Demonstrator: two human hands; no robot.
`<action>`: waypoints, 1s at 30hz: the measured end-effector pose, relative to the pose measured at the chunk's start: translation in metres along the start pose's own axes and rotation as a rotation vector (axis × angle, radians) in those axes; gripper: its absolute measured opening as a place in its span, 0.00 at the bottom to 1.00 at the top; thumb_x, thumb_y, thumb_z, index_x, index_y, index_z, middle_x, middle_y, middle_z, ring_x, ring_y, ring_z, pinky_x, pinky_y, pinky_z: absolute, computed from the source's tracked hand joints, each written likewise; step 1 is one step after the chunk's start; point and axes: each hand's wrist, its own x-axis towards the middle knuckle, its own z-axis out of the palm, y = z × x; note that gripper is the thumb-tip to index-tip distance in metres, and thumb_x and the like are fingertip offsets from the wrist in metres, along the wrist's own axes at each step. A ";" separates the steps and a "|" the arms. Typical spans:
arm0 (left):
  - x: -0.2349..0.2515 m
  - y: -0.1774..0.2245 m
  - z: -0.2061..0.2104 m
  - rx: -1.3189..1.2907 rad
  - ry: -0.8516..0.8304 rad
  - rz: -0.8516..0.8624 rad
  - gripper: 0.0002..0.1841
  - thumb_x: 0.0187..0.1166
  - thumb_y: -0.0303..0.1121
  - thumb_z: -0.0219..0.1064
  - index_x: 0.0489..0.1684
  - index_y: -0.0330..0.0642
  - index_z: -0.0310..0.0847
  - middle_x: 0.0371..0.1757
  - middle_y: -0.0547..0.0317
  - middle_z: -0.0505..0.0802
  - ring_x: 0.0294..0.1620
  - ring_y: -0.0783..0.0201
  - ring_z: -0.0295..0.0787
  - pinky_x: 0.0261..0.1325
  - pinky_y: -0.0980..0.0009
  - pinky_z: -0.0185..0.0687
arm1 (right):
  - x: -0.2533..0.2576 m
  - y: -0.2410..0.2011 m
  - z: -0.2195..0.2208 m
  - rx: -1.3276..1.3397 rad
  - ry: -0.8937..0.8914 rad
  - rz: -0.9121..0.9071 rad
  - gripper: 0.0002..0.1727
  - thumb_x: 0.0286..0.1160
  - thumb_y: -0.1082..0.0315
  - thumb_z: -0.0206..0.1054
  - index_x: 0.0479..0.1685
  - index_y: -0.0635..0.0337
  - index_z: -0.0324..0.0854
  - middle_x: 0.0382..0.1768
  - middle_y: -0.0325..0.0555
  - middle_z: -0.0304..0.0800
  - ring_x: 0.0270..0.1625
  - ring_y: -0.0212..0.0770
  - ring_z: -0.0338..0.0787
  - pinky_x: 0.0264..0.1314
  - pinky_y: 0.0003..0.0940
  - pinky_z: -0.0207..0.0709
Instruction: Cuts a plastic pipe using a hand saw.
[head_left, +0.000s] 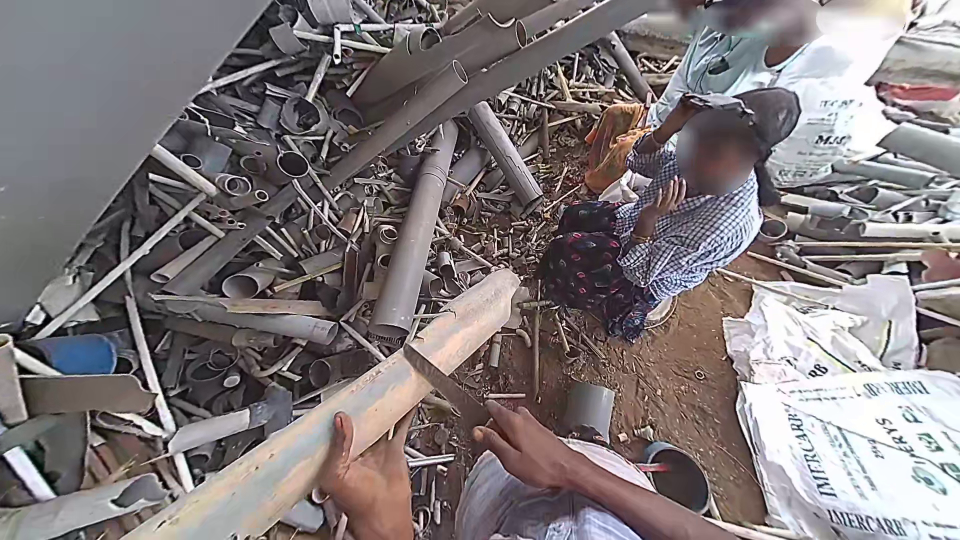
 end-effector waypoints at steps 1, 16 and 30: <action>-0.002 -0.001 0.001 0.001 0.003 -0.019 0.24 0.91 0.48 0.51 0.83 0.53 0.63 0.81 0.48 0.75 0.80 0.41 0.73 0.68 0.25 0.71 | 0.001 0.006 -0.006 0.007 0.040 0.026 0.24 0.93 0.51 0.49 0.56 0.68 0.75 0.26 0.48 0.75 0.29 0.46 0.79 0.39 0.47 0.75; -0.031 -0.010 0.000 0.012 0.075 -0.080 0.23 0.92 0.46 0.50 0.82 0.50 0.64 0.77 0.45 0.79 0.74 0.40 0.79 0.63 0.29 0.79 | 0.032 0.036 -0.031 -0.207 0.281 0.092 0.26 0.94 0.51 0.47 0.62 0.69 0.76 0.27 0.53 0.83 0.34 0.54 0.88 0.43 0.55 0.81; -0.019 -0.009 -0.005 0.035 0.149 -0.203 0.30 0.88 0.59 0.50 0.85 0.56 0.64 0.82 0.47 0.76 0.81 0.39 0.72 0.70 0.28 0.73 | 0.052 0.052 -0.007 -0.225 0.423 -0.009 0.26 0.92 0.52 0.49 0.57 0.71 0.77 0.25 0.56 0.84 0.32 0.58 0.90 0.39 0.59 0.82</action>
